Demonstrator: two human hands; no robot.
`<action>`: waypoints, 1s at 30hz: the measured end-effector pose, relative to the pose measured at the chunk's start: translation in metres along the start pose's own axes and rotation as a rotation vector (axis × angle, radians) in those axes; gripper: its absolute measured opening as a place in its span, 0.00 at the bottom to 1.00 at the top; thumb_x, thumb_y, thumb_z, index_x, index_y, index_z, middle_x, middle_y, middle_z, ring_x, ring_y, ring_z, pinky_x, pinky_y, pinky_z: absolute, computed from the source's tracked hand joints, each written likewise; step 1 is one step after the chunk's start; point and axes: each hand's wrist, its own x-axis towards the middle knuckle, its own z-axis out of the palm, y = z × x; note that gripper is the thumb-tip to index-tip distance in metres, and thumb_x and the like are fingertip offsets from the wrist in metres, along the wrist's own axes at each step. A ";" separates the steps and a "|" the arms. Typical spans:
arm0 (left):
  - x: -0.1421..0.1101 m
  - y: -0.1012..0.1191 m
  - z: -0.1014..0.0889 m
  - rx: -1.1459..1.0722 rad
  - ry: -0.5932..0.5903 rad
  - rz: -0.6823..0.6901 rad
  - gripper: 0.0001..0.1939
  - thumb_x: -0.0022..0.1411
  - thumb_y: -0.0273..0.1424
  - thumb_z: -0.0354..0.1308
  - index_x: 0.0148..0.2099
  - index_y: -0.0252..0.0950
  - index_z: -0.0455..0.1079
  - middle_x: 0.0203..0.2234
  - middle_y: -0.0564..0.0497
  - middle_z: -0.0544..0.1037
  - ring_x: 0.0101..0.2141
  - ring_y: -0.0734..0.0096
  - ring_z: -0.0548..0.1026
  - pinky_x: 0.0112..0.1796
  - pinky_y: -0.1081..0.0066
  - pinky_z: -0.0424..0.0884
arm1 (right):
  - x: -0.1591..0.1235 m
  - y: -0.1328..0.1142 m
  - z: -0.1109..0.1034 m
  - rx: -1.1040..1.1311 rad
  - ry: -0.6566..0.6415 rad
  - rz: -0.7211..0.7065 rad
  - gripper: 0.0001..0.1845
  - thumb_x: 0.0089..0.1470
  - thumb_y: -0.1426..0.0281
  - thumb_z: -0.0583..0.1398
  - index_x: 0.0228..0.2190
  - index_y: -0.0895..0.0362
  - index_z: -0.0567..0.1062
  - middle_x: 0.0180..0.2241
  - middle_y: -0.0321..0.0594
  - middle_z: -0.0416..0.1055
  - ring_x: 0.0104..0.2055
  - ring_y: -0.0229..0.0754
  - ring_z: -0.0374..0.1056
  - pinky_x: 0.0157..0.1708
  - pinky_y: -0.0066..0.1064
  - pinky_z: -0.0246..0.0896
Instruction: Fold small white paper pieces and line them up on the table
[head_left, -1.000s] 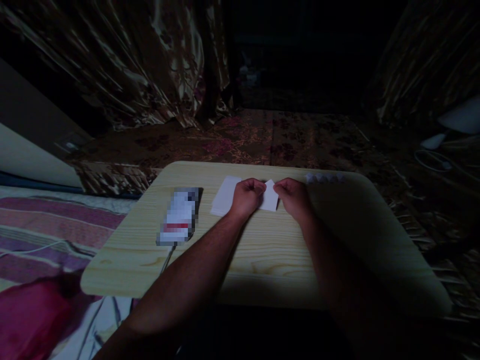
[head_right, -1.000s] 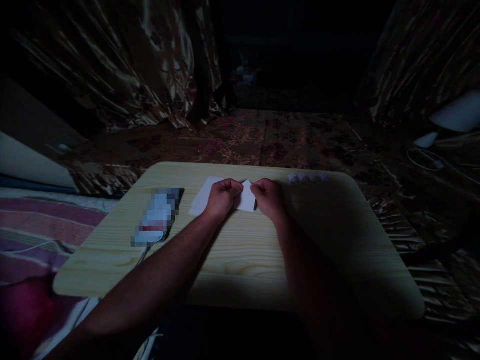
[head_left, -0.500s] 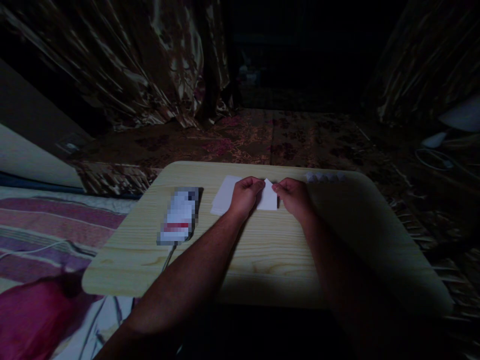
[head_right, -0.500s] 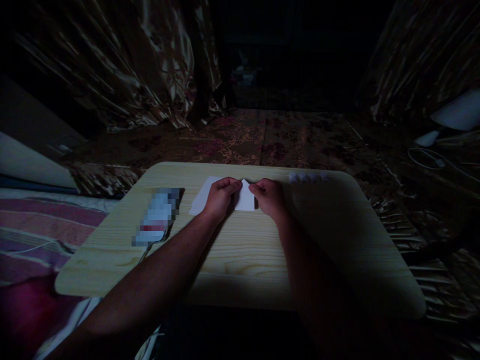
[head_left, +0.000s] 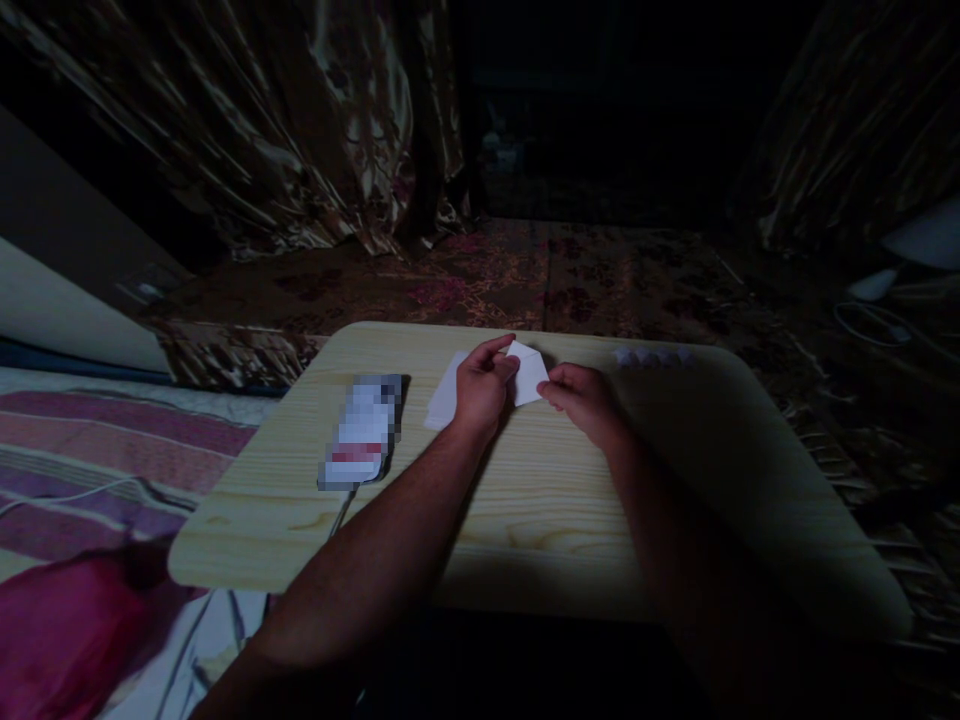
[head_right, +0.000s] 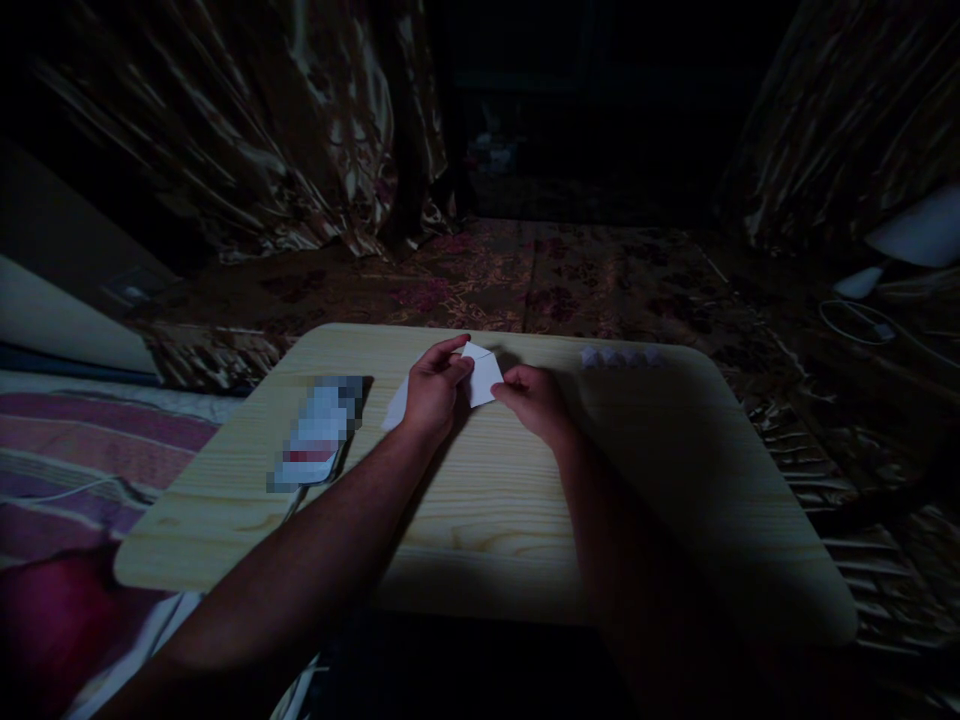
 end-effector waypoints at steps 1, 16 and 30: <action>0.000 0.001 0.000 -0.001 -0.006 0.006 0.21 0.47 0.29 0.65 0.47 0.35 0.75 0.21 0.57 0.69 0.22 0.81 0.64 0.26 0.76 0.62 | 0.000 0.001 0.000 -0.003 0.006 0.002 0.12 0.45 0.62 0.63 0.23 0.57 0.70 0.19 0.31 0.67 0.22 0.34 0.60 0.23 0.27 0.53; -0.005 0.004 0.004 0.059 -0.025 -0.047 0.14 0.46 0.29 0.63 0.39 0.36 0.71 0.19 0.58 0.67 0.21 0.78 0.63 0.23 0.76 0.57 | 0.006 0.000 -0.001 0.054 0.306 0.021 0.12 0.46 0.61 0.61 0.29 0.56 0.68 0.20 0.33 0.70 0.19 0.35 0.63 0.19 0.26 0.56; -0.008 0.000 0.004 0.174 -0.114 -0.135 0.13 0.45 0.30 0.65 0.37 0.33 0.75 0.19 0.55 0.71 0.20 0.77 0.65 0.23 0.74 0.61 | 0.006 0.007 -0.003 0.014 0.252 0.009 0.16 0.47 0.57 0.63 0.31 0.58 0.74 0.25 0.37 0.73 0.25 0.39 0.67 0.22 0.28 0.58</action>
